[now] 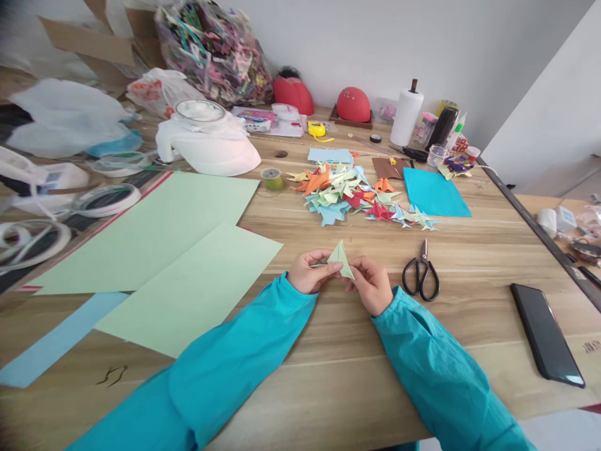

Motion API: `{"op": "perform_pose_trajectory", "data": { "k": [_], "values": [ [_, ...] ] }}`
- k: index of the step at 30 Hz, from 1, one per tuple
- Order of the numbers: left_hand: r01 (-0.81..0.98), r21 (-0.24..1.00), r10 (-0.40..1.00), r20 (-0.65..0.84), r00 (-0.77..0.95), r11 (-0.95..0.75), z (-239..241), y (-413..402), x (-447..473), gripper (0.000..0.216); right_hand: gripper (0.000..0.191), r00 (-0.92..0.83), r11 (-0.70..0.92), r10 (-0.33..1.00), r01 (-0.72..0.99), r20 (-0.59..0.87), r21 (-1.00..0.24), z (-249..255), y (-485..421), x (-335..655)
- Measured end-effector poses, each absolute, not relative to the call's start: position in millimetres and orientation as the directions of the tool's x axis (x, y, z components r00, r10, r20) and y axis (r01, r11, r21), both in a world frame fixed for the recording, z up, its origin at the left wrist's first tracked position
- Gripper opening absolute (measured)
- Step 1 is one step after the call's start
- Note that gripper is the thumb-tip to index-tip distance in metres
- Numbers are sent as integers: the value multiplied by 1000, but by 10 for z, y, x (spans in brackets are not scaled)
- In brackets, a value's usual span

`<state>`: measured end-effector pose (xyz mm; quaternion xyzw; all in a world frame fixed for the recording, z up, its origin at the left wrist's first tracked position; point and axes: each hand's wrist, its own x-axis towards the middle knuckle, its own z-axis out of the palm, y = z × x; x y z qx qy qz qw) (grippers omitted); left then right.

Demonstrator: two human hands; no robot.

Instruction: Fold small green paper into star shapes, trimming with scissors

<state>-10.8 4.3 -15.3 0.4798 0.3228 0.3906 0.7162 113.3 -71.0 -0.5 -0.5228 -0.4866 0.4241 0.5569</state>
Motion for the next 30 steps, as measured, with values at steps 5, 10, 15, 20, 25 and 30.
{"op": "perform_pose_trajectory", "data": {
  "k": [5, 10, 15, 20, 25, 30],
  "values": [
    [-191, 965, 886, -76, 458, 182, -101, 30, -113, 33, 37, 162, 60, 985, -15, 56, -998, 26, -706, 1146],
    [-126, 983, 877, -59, 477, 134, -80, 33, -120, 31, 29, 242, 62, 968, 44, 71, -997, 11, -682, 1118],
    [-178, 966, 861, -76, 503, 189, -128, 44, -114, 38, 28, 228, 85, 969, 48, 94, -995, -6, -676, 1129],
    [-226, 932, 833, -123, 539, 284, -172, 68, -109, 51, 26, 216, 96, 971, 23, 99, -995, -10, -679, 1139],
    [-142, 973, 868, -92, 488, 183, -92, 31, -112, 46, 25, 220, 62, 973, 10, 62, -998, -28, -671, 1133],
    [-127, 980, 861, -66, 505, 150, -58, 3, -112, 45, 28, 218, 51, 975, -2, 49, -999, -36, -657, 1137]
  ]
}}
